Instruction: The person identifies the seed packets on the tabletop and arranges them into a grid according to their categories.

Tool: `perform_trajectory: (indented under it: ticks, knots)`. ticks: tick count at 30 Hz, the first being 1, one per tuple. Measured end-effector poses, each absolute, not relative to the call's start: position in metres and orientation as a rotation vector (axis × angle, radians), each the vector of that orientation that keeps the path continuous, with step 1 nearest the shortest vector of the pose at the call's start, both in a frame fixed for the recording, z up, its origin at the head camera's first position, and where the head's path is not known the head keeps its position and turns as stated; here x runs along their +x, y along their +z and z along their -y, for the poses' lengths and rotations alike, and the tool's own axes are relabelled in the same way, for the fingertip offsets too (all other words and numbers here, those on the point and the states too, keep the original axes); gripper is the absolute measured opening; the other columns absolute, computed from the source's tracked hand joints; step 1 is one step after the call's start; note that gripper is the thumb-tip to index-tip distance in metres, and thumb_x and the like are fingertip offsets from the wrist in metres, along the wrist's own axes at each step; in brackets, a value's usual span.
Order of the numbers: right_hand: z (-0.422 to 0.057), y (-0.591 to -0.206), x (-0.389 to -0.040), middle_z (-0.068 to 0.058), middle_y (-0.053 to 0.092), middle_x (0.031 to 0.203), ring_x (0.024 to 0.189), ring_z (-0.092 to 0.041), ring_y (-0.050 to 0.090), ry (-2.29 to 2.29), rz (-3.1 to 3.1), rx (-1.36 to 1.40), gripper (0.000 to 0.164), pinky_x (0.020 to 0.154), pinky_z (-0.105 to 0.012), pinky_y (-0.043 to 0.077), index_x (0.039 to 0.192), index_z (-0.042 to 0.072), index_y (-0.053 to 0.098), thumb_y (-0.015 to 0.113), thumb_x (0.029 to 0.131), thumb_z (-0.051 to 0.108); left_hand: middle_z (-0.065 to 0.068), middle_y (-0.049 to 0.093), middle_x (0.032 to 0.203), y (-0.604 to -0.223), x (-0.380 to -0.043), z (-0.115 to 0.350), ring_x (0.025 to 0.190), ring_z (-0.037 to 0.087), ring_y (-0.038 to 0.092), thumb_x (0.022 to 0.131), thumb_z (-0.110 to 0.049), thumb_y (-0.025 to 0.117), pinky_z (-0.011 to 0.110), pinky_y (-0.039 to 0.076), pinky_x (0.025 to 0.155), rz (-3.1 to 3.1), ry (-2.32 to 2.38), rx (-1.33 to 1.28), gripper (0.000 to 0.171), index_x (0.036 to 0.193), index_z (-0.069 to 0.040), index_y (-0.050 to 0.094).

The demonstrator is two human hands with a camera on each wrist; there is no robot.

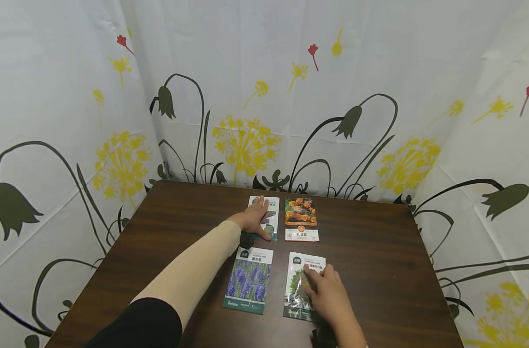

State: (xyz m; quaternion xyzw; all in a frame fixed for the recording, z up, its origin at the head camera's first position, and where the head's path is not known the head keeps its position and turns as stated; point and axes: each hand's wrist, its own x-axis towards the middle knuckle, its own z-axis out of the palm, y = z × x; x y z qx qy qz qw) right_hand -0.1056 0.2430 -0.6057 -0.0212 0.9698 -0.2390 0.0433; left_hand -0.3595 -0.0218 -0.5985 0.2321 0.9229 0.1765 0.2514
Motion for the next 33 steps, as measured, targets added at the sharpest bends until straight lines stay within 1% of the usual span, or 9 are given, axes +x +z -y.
perform_trajectory:
  ticks: [7, 12, 14, 18, 21, 23, 26, 30, 33]
  knots:
    - [-0.225, -0.608, -0.107, -0.006, 0.05, 0.101, 0.09, -0.021, 0.045, -0.726, -3.044, -0.113, 0.062, 0.076, -0.038, 0.041, 0.145, 0.023, 0.073, 0.092, 0.086, 0.017, 0.023, -0.013, 0.183, -0.594, -0.358, 0.029, 0.172, 0.038, -0.011, 0.078, -0.058, 0.096, 0.053, 0.007, 0.14, -2.524, 0.456, 0.646, 0.146, 0.175, -0.003, 0.002]
    - [-0.216, -0.615, -0.102, -0.013, 0.055, 0.115, 0.103, -0.029, 0.052, -0.755, -3.09, -0.159, 0.063, 0.083, -0.047, 0.051, 0.144, 0.019, 0.072, 0.092, 0.085, 0.013, 0.024, -0.014, 0.182, -0.595, -0.355, 0.032, 0.171, 0.039, -0.011, 0.084, -0.058, 0.091, 0.051, 0.007, 0.14, -2.515, 0.444, 0.673, 0.139, 0.175, -0.003, 0.001]
    - [-0.215, -0.615, -0.1, -0.014, 0.056, 0.121, 0.11, -0.032, 0.053, -0.765, -3.117, -0.17, 0.063, 0.087, -0.051, 0.053, 0.142, 0.019, 0.073, 0.093, 0.083, 0.012, 0.024, -0.013, 0.182, -0.596, -0.355, 0.031, 0.171, 0.039, -0.01, 0.09, -0.059, 0.085, 0.051, 0.008, 0.14, -2.52, 0.445, 0.674, 0.131, 0.175, -0.002, 0.002]
    - [-0.213, -0.611, -0.101, -0.012, 0.06, 0.123, 0.113, -0.031, 0.055, -0.816, -3.143, -0.227, 0.056, 0.093, -0.053, 0.053, 0.134, 0.017, 0.077, 0.095, 0.081, 0.009, 0.026, -0.009, 0.182, -0.6, -0.357, 0.03, 0.171, 0.04, -0.008, 0.109, -0.051, 0.061, 0.053, 0.008, 0.14, -2.562, 0.397, 0.681, 0.1, 0.174, 0.001, 0.006]
    - [-0.212, -0.608, -0.103, -0.008, 0.061, 0.121, 0.114, -0.029, 0.056, -0.861, -3.142, -0.257, 0.051, 0.095, -0.052, 0.054, 0.13, 0.017, 0.08, 0.094, 0.082, 0.009, 0.027, -0.005, 0.182, -0.613, -0.366, 0.029, 0.172, 0.041, -0.004, 0.114, -0.044, 0.051, 0.055, 0.011, 0.14, -2.624, 0.379, 0.677, 0.086, 0.174, 0.002, 0.009]
    - [-0.211, -0.606, -0.105, -0.006, 0.062, 0.121, 0.114, -0.027, 0.056, -0.896, -3.134, -0.263, 0.049, 0.096, -0.051, 0.054, 0.129, 0.017, 0.08, 0.093, 0.083, 0.008, 0.026, 0.001, 0.183, -0.611, -0.365, 0.027, 0.172, 0.041, 0.002, 0.114, -0.039, 0.055, 0.055, 0.015, 0.139, -2.675, 0.397, 0.656, 0.083, 0.173, 0.002, 0.015]
    - [-0.212, -0.603, -0.108, -0.003, 0.062, 0.117, 0.112, -0.023, 0.056, -0.953, -3.124, -0.286, 0.047, 0.095, -0.048, 0.054, 0.128, 0.017, 0.08, 0.093, 0.084, 0.008, 0.03, 0.018, 0.178, -0.605, -0.359, 0.024, 0.167, 0.044, 0.024, 0.11, -0.038, 0.065, 0.052, 0.031, 0.134, -2.763, 0.434, 0.641, 0.079, 0.17, 0.001, 0.031]
    - [-0.213, -0.597, -0.112, 0.003, 0.061, 0.11, 0.107, -0.017, 0.054, -1.001, -3.112, -0.348, 0.046, 0.089, -0.041, 0.052, 0.128, 0.016, 0.08, 0.092, 0.084, 0.006, 0.024, 0.047, 0.147, -0.593, -0.348, 0.02, 0.14, 0.042, 0.052, 0.102, -0.037, 0.077, 0.048, 0.052, 0.114, -2.882, 0.364, 0.706, 0.061, 0.15, -0.005, 0.057]
    - [-0.215, -0.591, -0.116, 0.003, 0.062, 0.107, 0.104, -0.015, 0.053, -1.013, -3.108, -0.377, 0.045, 0.085, -0.037, 0.05, 0.128, 0.014, 0.08, 0.091, 0.085, 0.005, 0.018, 0.055, 0.129, -0.592, -0.345, 0.019, 0.125, 0.038, 0.059, 0.1, -0.04, 0.08, 0.047, 0.054, 0.109, -2.964, 0.215, 0.782, 0.05, 0.135, -0.008, 0.064]
